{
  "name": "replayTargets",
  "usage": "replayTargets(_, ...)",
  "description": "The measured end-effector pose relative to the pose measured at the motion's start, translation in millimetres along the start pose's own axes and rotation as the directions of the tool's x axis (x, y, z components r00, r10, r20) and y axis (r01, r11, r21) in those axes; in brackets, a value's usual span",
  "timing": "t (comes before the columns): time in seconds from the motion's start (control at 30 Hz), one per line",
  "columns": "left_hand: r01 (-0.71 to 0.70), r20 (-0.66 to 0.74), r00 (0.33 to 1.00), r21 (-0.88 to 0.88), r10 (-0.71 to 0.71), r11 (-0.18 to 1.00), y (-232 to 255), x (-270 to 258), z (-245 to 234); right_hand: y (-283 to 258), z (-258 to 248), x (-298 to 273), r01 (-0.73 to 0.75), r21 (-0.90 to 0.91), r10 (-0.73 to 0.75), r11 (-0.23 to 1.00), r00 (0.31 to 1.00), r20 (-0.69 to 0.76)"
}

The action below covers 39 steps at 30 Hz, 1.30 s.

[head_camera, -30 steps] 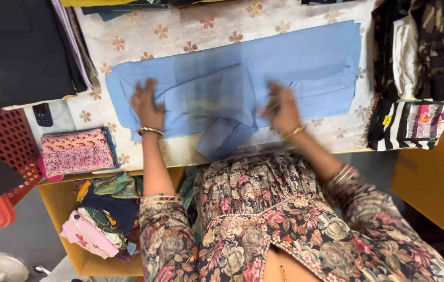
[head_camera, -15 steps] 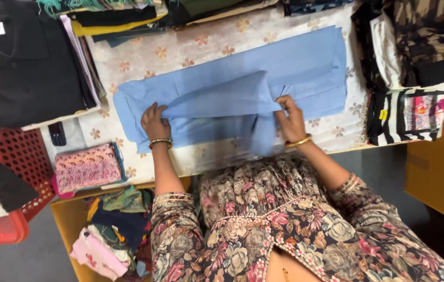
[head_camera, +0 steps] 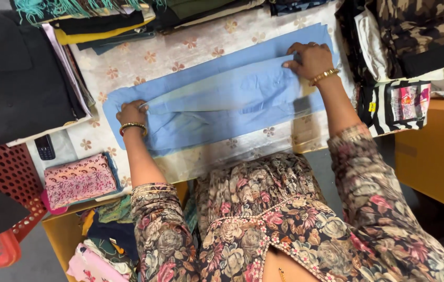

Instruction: Fold a black shirt and a blue button-down shirt on a table.

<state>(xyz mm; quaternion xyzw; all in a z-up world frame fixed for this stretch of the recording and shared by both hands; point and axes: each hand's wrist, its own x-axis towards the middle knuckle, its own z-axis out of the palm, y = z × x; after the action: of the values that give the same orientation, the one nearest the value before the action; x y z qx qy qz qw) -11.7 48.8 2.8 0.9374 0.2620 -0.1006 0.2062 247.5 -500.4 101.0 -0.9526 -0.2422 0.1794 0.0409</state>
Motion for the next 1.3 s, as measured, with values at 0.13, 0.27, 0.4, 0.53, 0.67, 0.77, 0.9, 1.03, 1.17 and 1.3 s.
replayTargets(0.13, 0.129, 0.027, 0.991, 0.086, -0.131, 0.988, 1.9, 11.6, 7.7, 47.7, 51.9, 22.5, -0.082, -0.016, 0.081, 0.997, 0.996, -0.037)
replayTargets(0.27, 0.162, 0.008, 0.987, 0.071, -0.163, 0.984, -3.5, 14.8, 13.1, 88.1, 74.2, 22.7, -0.191, -0.055, 0.193, 0.980, 0.980, 0.039)
replayTargets(0.4, 0.151, -0.090, 0.985, 0.034, -0.147, 0.988, 3.4, 14.7, 11.8, 66.8, 51.3, 14.4, -0.155, -0.120, 0.092, 0.981, 0.905, -0.415)
replayTargets(0.53, 0.095, -0.186, 0.978, -0.025, -0.099, 0.995, 17.6, 18.1, 5.8, -10.4, 77.0, 14.7, 0.287, 0.120, -0.173, 0.950, 0.809, -0.562)
replayTargets(0.67, 0.086, -0.176, 0.980, -0.050, -0.094, 0.995, -2.3, 19.3, 19.1, -163.0, 116.9, -29.1, 0.463, 0.012, -0.438, 0.886, 0.846, -0.303)
replayTargets(0.77, 0.090, -0.145, 0.984, -0.080, -0.101, 0.993, -16.1, 24.1, 23.7, -236.8, 88.1, -52.6, 0.604, 0.297, -0.465, 0.739, 0.777, -0.425)
replayTargets(0.9, 0.102, -0.116, 0.987, -0.070, -0.110, 0.992, -19.5, 28.8, 20.7, -248.1, 143.4, -39.9, 0.534, 0.214, -0.406, 0.818, 0.799, -0.444)
replayTargets(1.03, 0.137, -0.088, 0.986, -0.073, -0.144, 0.988, -22.7, 32.2, 20.2, -235.7, 147.8, -42.4, 0.562, 0.237, -0.433, 0.792, 0.791, -0.431)
replayTargets(1.17, 0.131, -0.073, 0.988, -0.071, -0.136, 0.989, -19.1, 35.8, 13.6, -233.4, 109.8, -57.7, 0.661, 0.211, -0.507, 0.721, 0.709, -0.490)
replayTargets(1.3, 0.094, -0.087, 0.992, -0.035, -0.097, 0.995, -4.9, 30.9, 3.9, -237.2, 112.8, -62.8, 0.648, 0.148, -0.556, 0.747, 0.732, -0.394)
